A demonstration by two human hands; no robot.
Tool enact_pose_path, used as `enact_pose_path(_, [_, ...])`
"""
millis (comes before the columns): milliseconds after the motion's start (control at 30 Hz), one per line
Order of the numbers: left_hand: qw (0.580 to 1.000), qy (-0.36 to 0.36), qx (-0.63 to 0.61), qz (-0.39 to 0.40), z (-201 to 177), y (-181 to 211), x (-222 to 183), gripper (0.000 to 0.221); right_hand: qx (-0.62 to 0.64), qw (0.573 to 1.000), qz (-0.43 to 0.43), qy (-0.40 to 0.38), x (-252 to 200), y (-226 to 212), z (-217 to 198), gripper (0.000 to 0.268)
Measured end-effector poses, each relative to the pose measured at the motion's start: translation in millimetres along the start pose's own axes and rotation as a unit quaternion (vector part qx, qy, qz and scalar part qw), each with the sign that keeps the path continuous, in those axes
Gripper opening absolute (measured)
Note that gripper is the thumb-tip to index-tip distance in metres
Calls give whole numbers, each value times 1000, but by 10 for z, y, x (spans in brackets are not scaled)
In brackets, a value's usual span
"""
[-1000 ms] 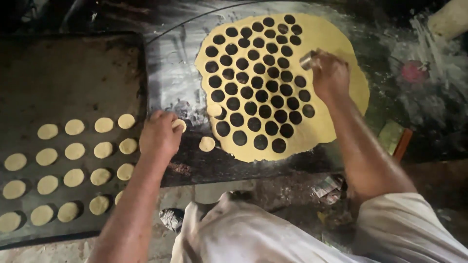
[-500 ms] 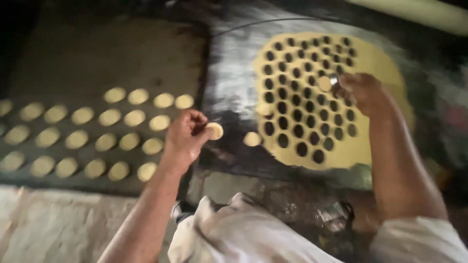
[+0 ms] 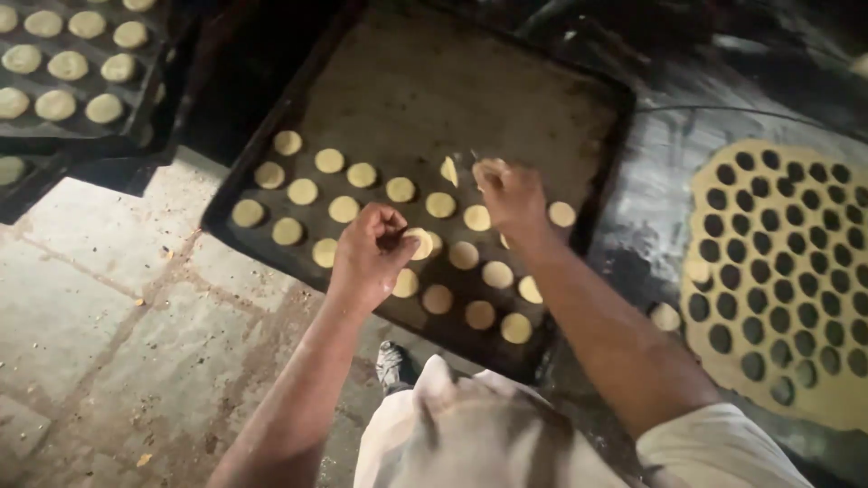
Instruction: Two people cut small circles from a sheet of dough using metal cutters and arrange the pieces in rows on a large baking tray.
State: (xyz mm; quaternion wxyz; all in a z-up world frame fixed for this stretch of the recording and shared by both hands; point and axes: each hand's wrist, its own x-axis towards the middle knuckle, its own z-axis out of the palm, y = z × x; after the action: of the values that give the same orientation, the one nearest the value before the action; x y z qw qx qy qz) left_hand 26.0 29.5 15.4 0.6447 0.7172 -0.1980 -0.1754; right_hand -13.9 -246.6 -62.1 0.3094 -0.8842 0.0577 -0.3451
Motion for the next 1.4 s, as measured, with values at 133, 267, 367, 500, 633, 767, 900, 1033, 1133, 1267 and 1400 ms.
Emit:
enact_pose_path(133, [995, 20, 87, -38, -346, 272, 161, 25, -139, 984, -108, 10, 487, -941, 278, 4])
enact_pose_path(267, [992, 21, 126, 12, -555, 163, 493, 26, -221, 956, -192, 15, 557, -856, 155, 8])
enact_pose_path(367, [986, -17, 166, -15, -579, 261, 814, 27, -136, 987, -3, -84, 459, -978, -286, 14])
enact_pose_path(500, [968, -48, 246, 0, -540, -15, 1447, 25, -131, 988, 63, -45, 140, -985, -810, 20])
enact_pose_path(633, [951, -51, 293, 85, -489, -682, 1989, 29, -245, 942, 227, -37, -525, -756, -1384, 32])
enact_pose_path(767, [937, -64, 315, 134, -510, -360, 1881, 41, -258, 881, 396, 13, -1357, -556, -1951, 37])
enact_pose_path(900, [889, -77, 382, 240, -484, -410, 1818, 56, -422, 836, 350, -2, -2265, -135, -2606, 29])
enact_pose_path(1033, [880, -80, 401, 240, -463, -486, 1864, 50, -448, 873, 193, 29, -2881, 19, -3158, 22])
enact_pose_path(1133, [876, -64, 438, 190, -442, -590, 1918, 61, -131, 892, 411, 137, -3549, 467, -3573, 30])
enact_pose_path(1267, [840, -20, 476, 261, -332, -563, 1526, 51, 79, 859, 385, 327, -3174, 435, -3880, 26])
enact_pose_path(1400, [812, 31, 517, 270, 305, -161, 763, 47, 99, 832, 415, 356, -2846, 878, -4314, 21])
